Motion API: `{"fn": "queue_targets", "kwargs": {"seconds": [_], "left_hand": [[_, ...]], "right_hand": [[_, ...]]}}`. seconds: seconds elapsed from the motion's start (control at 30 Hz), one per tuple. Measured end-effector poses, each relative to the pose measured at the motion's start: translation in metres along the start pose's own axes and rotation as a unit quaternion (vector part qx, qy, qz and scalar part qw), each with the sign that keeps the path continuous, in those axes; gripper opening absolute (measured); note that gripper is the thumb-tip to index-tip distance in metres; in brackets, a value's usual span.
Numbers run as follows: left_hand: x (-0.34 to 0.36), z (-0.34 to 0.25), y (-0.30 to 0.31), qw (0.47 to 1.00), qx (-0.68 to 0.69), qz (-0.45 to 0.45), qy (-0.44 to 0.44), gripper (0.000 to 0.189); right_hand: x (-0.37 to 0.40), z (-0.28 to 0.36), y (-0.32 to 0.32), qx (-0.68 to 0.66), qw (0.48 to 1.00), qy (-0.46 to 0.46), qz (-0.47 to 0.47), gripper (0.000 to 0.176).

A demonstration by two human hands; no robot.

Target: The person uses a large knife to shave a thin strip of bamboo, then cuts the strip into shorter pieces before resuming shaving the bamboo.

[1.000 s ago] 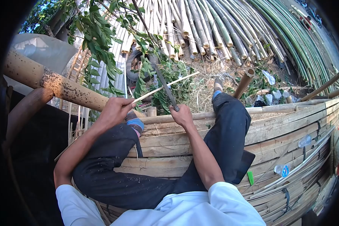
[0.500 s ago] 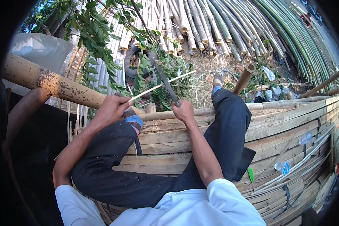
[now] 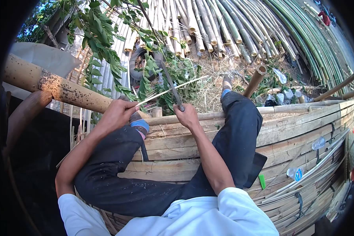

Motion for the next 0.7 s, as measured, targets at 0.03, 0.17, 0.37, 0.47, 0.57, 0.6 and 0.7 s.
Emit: {"fn": "queue_targets", "kwargs": {"seconds": [0.03,0.17,0.37,0.47,0.57,0.6,0.7], "left_hand": [[0.001,-0.002,0.001,1.0,0.003,0.008,0.004,0.019],[-0.001,0.004,-0.006,1.0,0.002,0.017,-0.007,0.025],[-0.001,-0.003,-0.002,1.0,-0.002,0.004,0.001,0.02],[-0.001,0.004,-0.006,1.0,0.009,0.007,0.01,0.019],[0.0,0.004,-0.007,1.0,-0.009,0.013,0.018,0.02],[0.001,0.004,-0.005,1.0,-0.01,0.013,0.018,0.02],[0.005,0.008,0.001,0.999,0.009,0.018,0.046,0.021]], "right_hand": [[-0.002,-0.003,0.004,0.021,1.0,-0.011,0.008,0.046],[-0.006,-0.005,0.01,0.054,0.998,-0.007,0.0,0.045],[-0.009,-0.015,0.025,0.066,0.997,-0.016,-0.032,0.043],[-0.016,-0.024,0.023,0.086,0.995,-0.022,-0.037,0.043],[-0.017,-0.026,0.023,0.101,0.993,-0.041,-0.036,0.043],[-0.019,-0.034,0.024,0.082,0.994,-0.055,-0.049,0.042],[-0.024,-0.06,0.046,0.024,0.99,-0.105,-0.094,0.041]]}}
Point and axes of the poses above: each hand's wrist, its own x-axis away from the middle knuckle, its own y-axis out of the back of the hand, z = x × y, the point moved 6 cm from there along -x, towards the middle knuckle, and after that the axes turned 6 degrees about -x, right-handed, at the moved point
